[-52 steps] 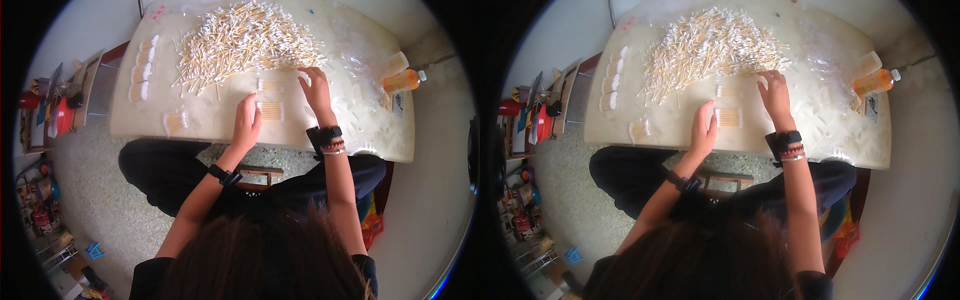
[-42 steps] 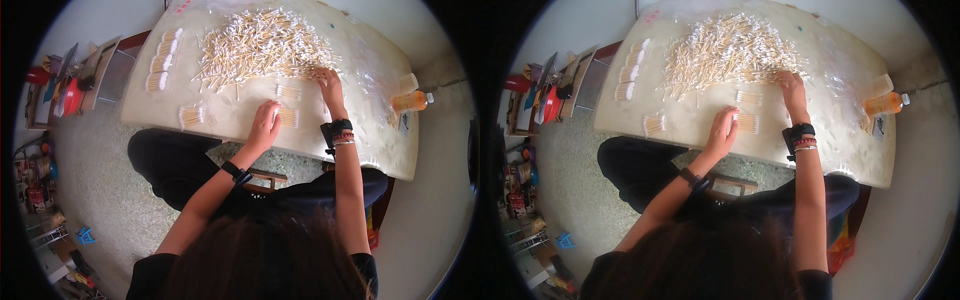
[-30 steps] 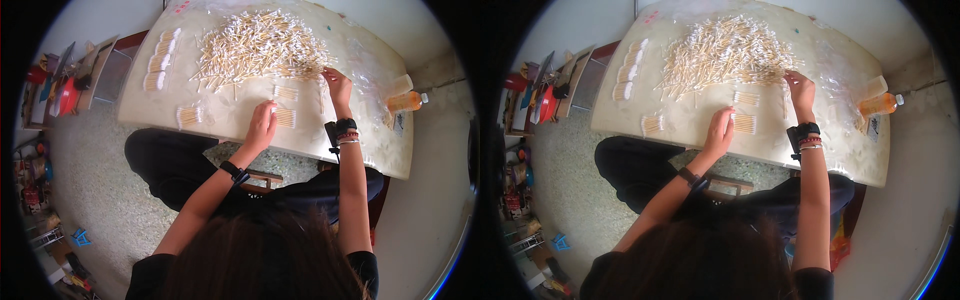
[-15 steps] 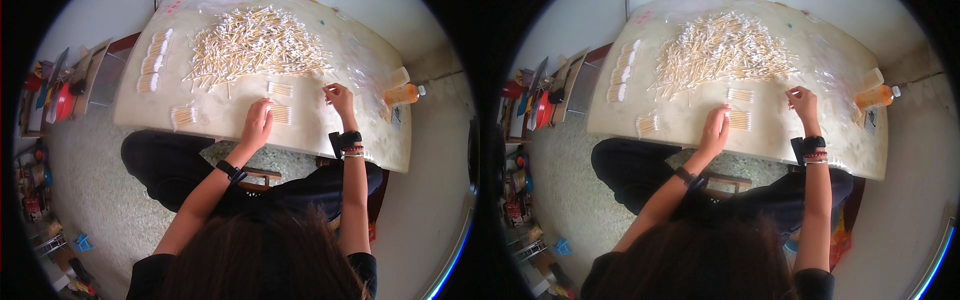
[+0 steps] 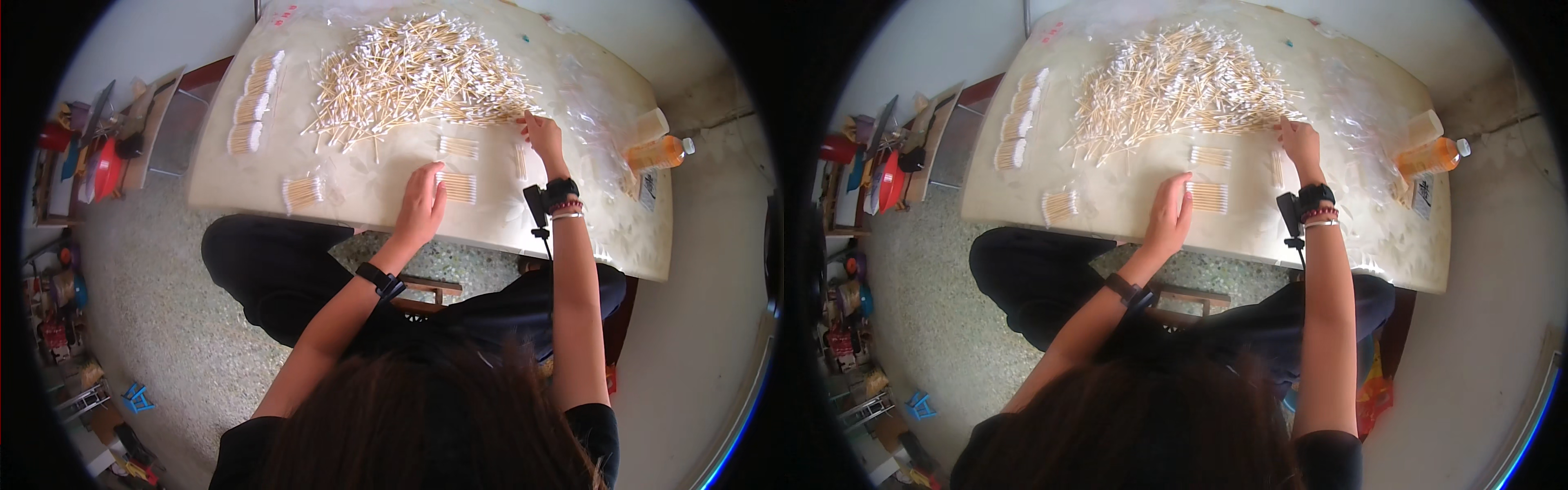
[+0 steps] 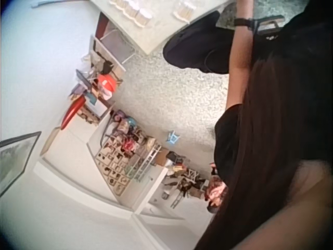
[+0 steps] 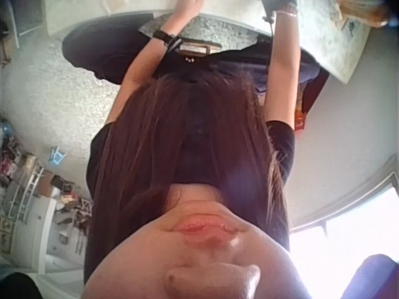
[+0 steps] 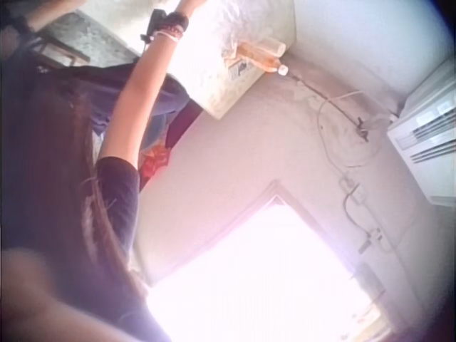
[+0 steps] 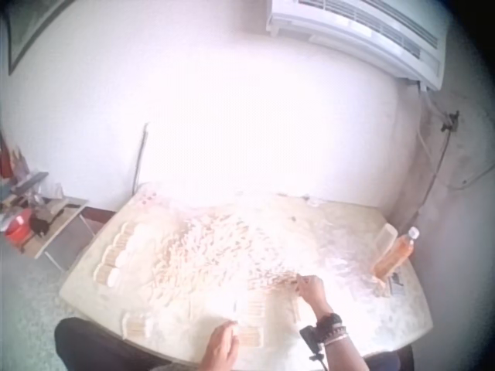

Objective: The recorder is sorting and packaging cotton swabs into small plastic bags.

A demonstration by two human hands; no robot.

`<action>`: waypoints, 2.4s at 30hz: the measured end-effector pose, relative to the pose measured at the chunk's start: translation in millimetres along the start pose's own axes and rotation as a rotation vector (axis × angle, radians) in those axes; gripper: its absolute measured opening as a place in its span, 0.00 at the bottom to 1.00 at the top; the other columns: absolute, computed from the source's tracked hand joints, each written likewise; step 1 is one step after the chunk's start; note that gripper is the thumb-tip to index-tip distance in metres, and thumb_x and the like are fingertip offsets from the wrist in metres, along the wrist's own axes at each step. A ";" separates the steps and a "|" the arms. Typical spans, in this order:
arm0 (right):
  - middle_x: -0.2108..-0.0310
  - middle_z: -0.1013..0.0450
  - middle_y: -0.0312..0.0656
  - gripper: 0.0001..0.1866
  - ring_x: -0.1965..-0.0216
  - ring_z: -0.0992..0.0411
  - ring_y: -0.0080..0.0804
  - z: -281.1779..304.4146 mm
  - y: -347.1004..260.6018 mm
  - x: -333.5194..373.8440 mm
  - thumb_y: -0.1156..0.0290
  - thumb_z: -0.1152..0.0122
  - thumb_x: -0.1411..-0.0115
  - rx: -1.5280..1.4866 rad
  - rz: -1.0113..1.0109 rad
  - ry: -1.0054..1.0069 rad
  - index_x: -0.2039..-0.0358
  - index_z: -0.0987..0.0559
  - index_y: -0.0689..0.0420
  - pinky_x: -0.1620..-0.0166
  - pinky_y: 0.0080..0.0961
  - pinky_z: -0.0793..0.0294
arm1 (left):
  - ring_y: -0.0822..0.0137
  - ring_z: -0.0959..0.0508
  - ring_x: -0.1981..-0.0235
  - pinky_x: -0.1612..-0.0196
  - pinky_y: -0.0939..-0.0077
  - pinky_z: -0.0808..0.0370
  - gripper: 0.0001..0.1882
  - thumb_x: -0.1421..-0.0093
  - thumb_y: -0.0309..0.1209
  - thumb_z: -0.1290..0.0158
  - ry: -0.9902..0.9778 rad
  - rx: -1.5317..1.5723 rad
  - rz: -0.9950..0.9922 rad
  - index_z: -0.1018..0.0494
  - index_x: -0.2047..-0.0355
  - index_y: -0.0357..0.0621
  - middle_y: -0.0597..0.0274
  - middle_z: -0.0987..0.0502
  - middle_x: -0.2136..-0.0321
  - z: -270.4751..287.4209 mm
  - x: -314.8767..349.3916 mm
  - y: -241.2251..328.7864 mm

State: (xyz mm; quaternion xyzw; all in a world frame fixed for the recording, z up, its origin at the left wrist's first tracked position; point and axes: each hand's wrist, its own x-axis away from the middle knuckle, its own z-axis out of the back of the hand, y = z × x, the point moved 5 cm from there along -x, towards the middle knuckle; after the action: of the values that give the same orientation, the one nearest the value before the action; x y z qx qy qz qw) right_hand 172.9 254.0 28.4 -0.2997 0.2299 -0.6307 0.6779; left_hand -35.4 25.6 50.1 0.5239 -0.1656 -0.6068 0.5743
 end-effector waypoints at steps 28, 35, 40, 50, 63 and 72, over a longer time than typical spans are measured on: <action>0.59 0.33 0.43 0.23 0.57 0.33 0.41 -31.8 -80.8 165.9 0.68 0.35 0.51 0.197 0.808 -0.236 0.54 0.26 0.58 0.53 0.34 0.31 | 0.54 0.32 0.49 0.46 0.63 0.35 0.24 0.50 0.29 0.41 -0.553 -0.234 -0.192 0.33 0.52 0.42 0.55 0.31 0.52 1.3 -17.2 4.0; 0.60 0.32 0.43 0.21 0.58 0.33 0.40 -32.8 -78.8 166.4 0.68 0.35 0.52 0.172 0.779 -0.217 0.56 0.25 0.59 0.54 0.34 0.31 | 0.55 0.30 0.52 0.50 0.65 0.32 0.16 0.49 0.27 0.43 -0.508 -0.198 -0.211 0.28 0.59 0.40 0.55 0.29 0.55 2.4 -15.2 1.6; 0.59 0.32 0.43 0.21 0.58 0.33 0.40 -33.5 -78.9 167.6 0.68 0.35 0.52 0.181 0.795 -0.197 0.56 0.25 0.59 0.54 0.34 0.31 | 0.55 0.29 0.53 0.51 0.65 0.31 0.14 0.49 0.26 0.43 -0.499 -0.167 -0.192 0.27 0.60 0.40 0.56 0.29 0.56 2.9 -15.1 -1.6; 0.61 0.32 0.42 0.20 0.58 0.33 0.39 -35.0 -79.3 169.3 0.69 0.36 0.52 0.191 0.826 -0.183 0.57 0.24 0.59 0.54 0.33 0.31 | 0.56 0.28 0.55 0.53 0.65 0.30 0.13 0.49 0.25 0.43 -0.472 -0.159 -0.223 0.27 0.61 0.42 0.57 0.28 0.57 3.7 -13.1 -3.1; 0.64 0.32 0.41 0.17 0.61 0.32 0.38 -33.3 -80.9 168.2 0.70 0.37 0.51 0.165 0.857 -0.170 0.60 0.23 0.59 0.56 0.32 0.30 | 0.56 0.27 0.58 0.56 0.66 0.28 0.13 0.48 0.24 0.43 -0.422 -0.099 -0.206 0.27 0.60 0.40 0.57 0.27 0.60 1.9 -13.4 -2.2; 0.67 0.31 0.41 0.14 0.63 0.32 0.38 -32.0 -83.5 167.7 0.73 0.38 0.51 0.151 0.886 -0.148 0.62 0.23 0.59 0.59 0.32 0.29 | 0.57 0.26 0.59 0.57 0.67 0.27 0.12 0.47 0.24 0.43 -0.368 -0.105 -0.184 0.26 0.61 0.38 0.57 0.28 0.61 2.6 -13.8 -1.0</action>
State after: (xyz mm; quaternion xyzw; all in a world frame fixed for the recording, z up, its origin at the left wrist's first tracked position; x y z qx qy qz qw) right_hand 107.5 81.7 74.8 -0.1666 0.2403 -0.2714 0.9170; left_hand -40.9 36.8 56.5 0.3866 -0.1871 -0.7498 0.5033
